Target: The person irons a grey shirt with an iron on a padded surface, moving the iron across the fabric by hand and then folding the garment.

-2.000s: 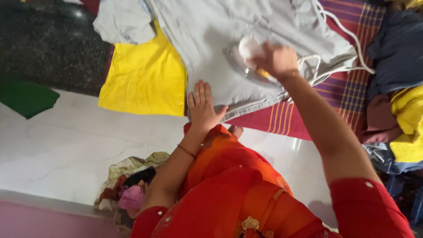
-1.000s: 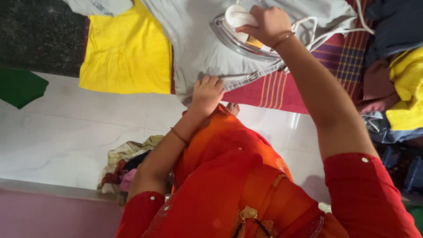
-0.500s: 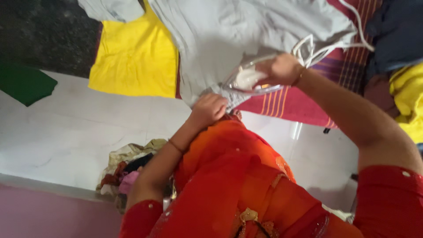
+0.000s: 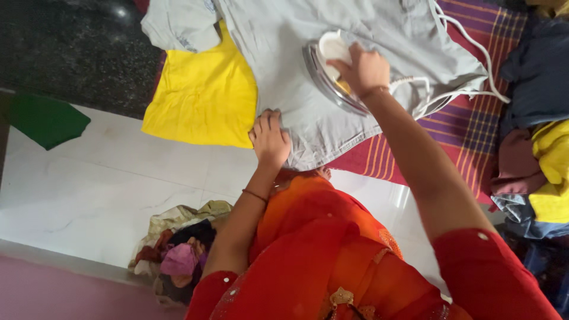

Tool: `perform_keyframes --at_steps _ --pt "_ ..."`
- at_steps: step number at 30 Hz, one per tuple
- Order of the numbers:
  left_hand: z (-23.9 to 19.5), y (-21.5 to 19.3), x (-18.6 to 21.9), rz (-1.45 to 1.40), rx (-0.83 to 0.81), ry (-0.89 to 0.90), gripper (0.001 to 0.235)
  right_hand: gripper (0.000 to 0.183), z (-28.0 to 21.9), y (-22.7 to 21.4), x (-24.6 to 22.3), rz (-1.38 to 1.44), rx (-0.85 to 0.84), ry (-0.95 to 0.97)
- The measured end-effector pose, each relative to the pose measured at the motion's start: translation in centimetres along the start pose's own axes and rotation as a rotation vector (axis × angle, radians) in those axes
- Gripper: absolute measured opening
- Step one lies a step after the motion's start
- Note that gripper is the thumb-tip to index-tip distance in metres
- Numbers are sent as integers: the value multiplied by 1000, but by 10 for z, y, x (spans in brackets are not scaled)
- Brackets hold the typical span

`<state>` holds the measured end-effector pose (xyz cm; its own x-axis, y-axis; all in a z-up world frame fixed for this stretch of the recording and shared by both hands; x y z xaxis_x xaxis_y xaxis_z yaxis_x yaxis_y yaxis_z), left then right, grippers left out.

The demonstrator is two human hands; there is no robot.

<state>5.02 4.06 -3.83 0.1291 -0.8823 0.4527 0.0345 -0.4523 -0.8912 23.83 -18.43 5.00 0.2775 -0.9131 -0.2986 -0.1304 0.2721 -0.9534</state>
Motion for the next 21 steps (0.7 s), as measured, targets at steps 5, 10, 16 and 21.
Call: perform_keyframes --at_steps 5,10,16,21 --pt "-2 3 -4 -25 21 27 53 62 30 4 -4 65 -7 -3" --pt "-4 -2 -12 -31 88 53 50 61 -20 3 11 -27 -320 -190" --pt "-6 -19 1 -10 101 46 53 45 -77 -2 27 -131 -451 -778" --pt "-7 -27 4 -47 124 69 64 48 -64 -6 0 -155 -286 -537"
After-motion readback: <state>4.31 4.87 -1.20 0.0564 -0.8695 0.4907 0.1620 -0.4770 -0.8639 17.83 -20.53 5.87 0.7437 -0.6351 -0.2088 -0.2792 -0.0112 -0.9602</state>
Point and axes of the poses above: each hand's wrist, its own z-axis towards the middle knuckle, its own y-axis out of the palm, x = y × z, the point moved 1 cm from there along z, towards the middle knuckle, and after that the axes turned 11 degrees about -x, right-handed, at the moved point
